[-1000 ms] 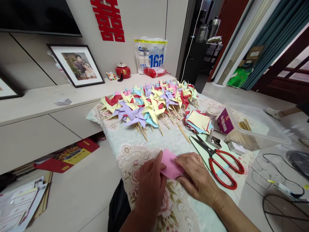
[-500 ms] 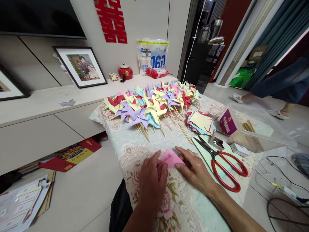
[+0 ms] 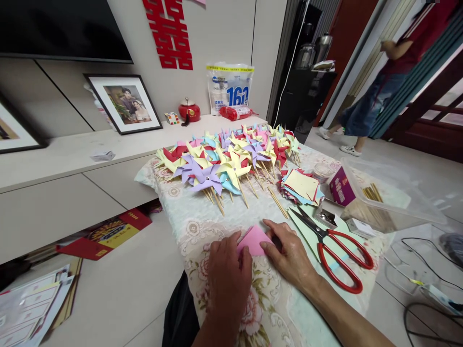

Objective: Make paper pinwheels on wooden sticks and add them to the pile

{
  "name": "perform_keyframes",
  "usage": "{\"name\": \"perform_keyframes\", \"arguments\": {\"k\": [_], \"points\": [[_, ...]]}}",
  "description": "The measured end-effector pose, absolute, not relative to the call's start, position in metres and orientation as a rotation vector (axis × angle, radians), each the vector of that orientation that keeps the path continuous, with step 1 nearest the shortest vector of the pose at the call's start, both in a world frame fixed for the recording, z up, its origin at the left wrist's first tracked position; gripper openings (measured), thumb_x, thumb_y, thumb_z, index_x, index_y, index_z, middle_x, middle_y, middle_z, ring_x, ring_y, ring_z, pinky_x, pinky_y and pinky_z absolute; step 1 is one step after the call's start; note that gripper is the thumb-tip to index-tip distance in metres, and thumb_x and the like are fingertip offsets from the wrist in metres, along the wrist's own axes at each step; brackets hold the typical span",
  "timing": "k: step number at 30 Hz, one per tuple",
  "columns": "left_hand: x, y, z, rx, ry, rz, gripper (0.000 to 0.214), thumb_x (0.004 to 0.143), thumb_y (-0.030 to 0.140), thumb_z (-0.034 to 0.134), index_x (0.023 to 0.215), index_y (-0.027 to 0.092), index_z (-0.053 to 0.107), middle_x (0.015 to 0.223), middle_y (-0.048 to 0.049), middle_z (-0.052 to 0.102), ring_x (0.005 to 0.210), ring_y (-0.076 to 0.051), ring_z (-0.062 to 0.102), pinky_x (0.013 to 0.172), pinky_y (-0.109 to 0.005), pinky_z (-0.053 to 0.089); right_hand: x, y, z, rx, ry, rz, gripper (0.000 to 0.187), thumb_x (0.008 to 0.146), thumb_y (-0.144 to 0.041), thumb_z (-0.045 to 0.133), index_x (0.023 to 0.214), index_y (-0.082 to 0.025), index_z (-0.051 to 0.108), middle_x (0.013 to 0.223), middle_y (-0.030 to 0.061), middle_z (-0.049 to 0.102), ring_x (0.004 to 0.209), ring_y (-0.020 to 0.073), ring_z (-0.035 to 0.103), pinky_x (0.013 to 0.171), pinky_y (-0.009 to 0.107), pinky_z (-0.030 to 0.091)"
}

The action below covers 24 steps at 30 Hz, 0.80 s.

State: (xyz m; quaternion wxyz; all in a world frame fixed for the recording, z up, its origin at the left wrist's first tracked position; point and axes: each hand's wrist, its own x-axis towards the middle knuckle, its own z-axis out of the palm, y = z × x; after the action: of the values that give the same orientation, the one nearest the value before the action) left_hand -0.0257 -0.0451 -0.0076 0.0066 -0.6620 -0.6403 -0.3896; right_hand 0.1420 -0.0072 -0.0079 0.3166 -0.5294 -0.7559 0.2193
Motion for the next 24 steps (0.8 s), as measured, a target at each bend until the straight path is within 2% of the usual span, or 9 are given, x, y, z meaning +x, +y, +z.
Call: {"name": "perform_keyframes", "arguments": {"k": [6,13,20,24], "points": [[-0.025,-0.047,-0.007,-2.044,-2.012,-1.085,0.020,0.093,0.016,0.053,0.107,0.014,0.066,0.090,-0.0094,0.073,0.081,-0.029,0.057,0.074,-0.042,0.046,0.141,-0.007,-0.007,-1.383,-2.063,0.516,0.043,0.089,-0.022,0.063,0.131,-0.020,0.054,0.101,0.0074,0.068,0.095,0.0270,0.057,0.082,0.043,0.045],[-0.024,-0.048,-0.007,-2.055,-2.054,-0.979,0.027,0.086,0.009,0.058,0.111,0.014,0.067,0.087,-0.0076,0.070,0.082,-0.028,0.054,0.075,-0.040,0.043,0.142,-0.010,-0.009,-1.291,-2.138,0.368,0.040,0.093,-0.023,0.060,0.132,-0.021,0.053,0.113,0.0108,0.067,0.102,0.0288,0.057,0.084,0.045,0.046],[-0.023,-0.051,-0.002,-2.072,-2.078,-0.940,0.022,0.084,0.007,0.061,0.099,0.018,0.072,0.082,-0.0068,0.063,0.079,-0.027,0.052,0.072,-0.039,0.041,0.138,-0.015,-0.002,-1.255,-2.185,0.282,0.032,0.094,-0.018,0.059,0.126,-0.020,0.059,0.112,0.0108,0.067,0.103,0.0284,0.055,0.082,0.043,0.043],[-0.022,-0.051,0.000,-2.054,-2.035,-0.944,0.017,0.084,0.009,0.064,0.090,0.021,0.073,0.089,-0.0077,0.065,0.081,-0.026,0.052,0.072,-0.039,0.040,0.136,-0.018,0.001,-1.210,-2.201,0.231,0.020,0.095,-0.016,0.057,0.112,-0.019,0.066,0.109,0.0105,0.065,0.101,0.0267,0.054,0.081,0.041,0.040]]}}
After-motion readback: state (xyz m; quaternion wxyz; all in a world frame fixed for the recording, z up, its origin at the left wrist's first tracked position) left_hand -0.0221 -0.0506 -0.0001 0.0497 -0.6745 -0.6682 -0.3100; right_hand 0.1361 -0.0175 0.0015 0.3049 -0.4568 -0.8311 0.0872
